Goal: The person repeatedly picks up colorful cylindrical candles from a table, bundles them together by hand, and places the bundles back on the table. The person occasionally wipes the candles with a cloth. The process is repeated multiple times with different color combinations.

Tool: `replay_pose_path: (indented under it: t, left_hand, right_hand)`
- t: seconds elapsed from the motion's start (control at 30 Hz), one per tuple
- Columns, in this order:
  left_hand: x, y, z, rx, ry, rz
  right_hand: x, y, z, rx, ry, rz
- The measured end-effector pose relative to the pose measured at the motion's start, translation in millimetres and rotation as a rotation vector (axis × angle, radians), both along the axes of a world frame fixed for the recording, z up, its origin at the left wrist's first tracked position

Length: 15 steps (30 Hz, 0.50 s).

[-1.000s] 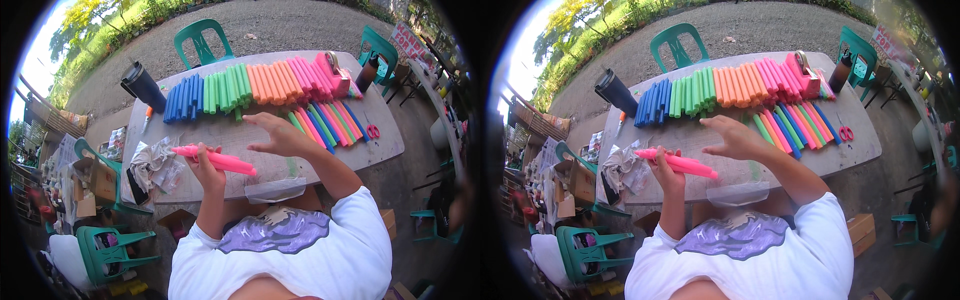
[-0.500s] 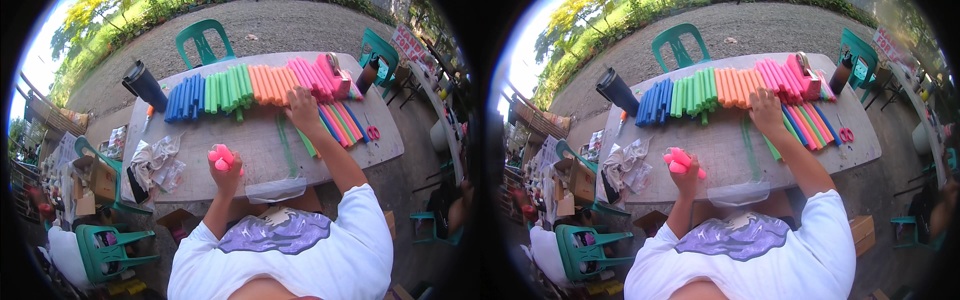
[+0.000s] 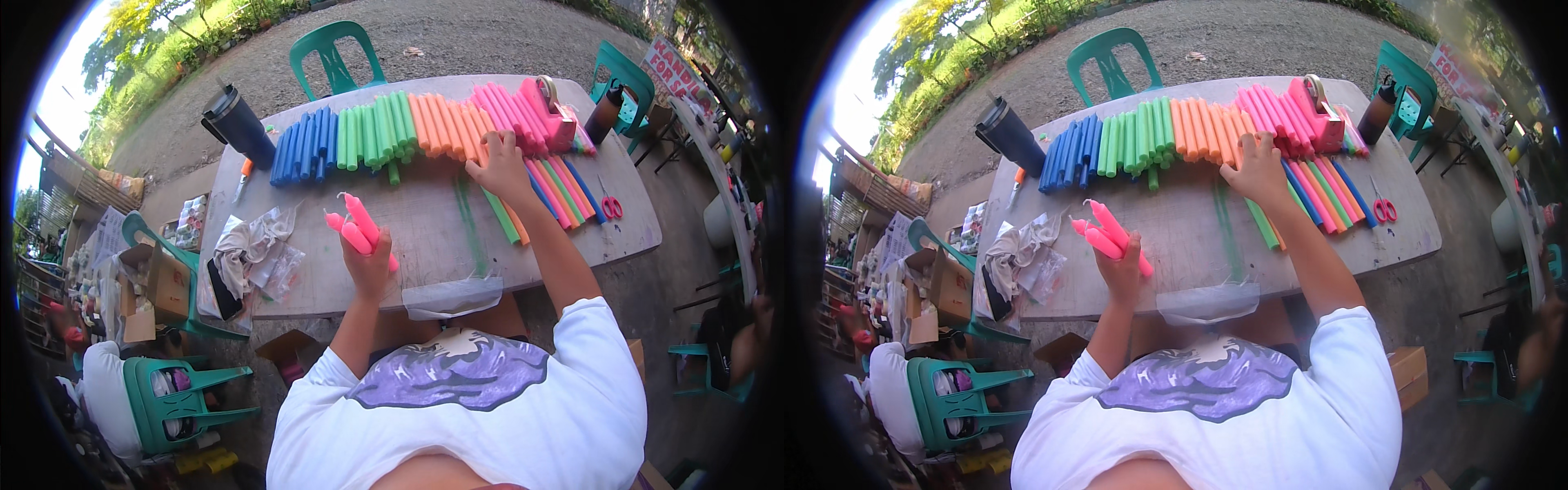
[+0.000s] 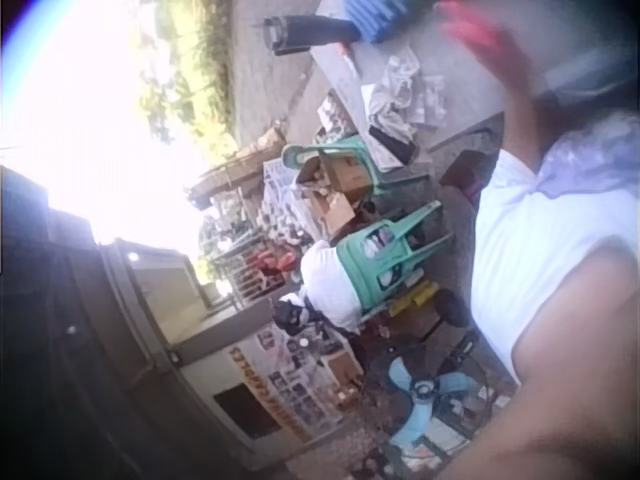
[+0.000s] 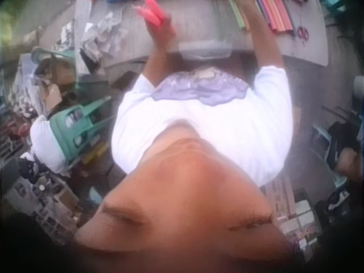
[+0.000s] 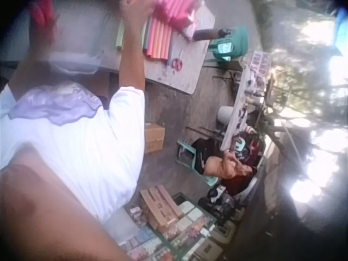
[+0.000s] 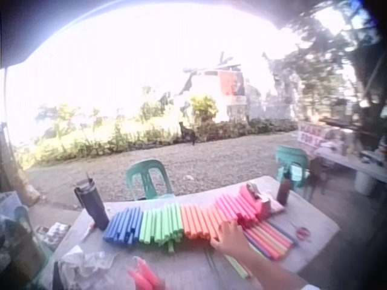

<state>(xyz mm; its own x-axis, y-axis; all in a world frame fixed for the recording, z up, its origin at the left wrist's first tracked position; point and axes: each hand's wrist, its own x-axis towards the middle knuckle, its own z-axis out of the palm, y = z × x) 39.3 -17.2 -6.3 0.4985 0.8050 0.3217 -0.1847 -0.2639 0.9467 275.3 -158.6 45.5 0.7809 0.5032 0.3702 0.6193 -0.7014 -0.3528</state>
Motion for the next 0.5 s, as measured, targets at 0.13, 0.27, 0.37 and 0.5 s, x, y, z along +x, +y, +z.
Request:
replay_pose_path:
  t: [0.13, 0.27, 0.37, 0.5]
  left_hand:
    - [-0.1, 5.6, -2.3, 0.045, -0.109, -0.115]
    - [-2.3, -1.5, 5.3, -0.041, -0.14, -0.26]
    - [-0.3, -0.5, 5.2, -0.055, -0.197, -0.277]
    - [1.1, -1.7, 9.7, -0.158, -0.261, -0.297]
  right_hand:
    - [16.6, 3.1, 13.6, -0.006, 0.267, -0.046]
    - [39.2, -2.6, 13.0, 0.007, 0.415, -0.03]
    - [40.7, -17.2, 10.0, 0.286, 0.446, 0.021]
    - [-9.8, -37.0, 38.2, 0.578, 0.759, 0.061]
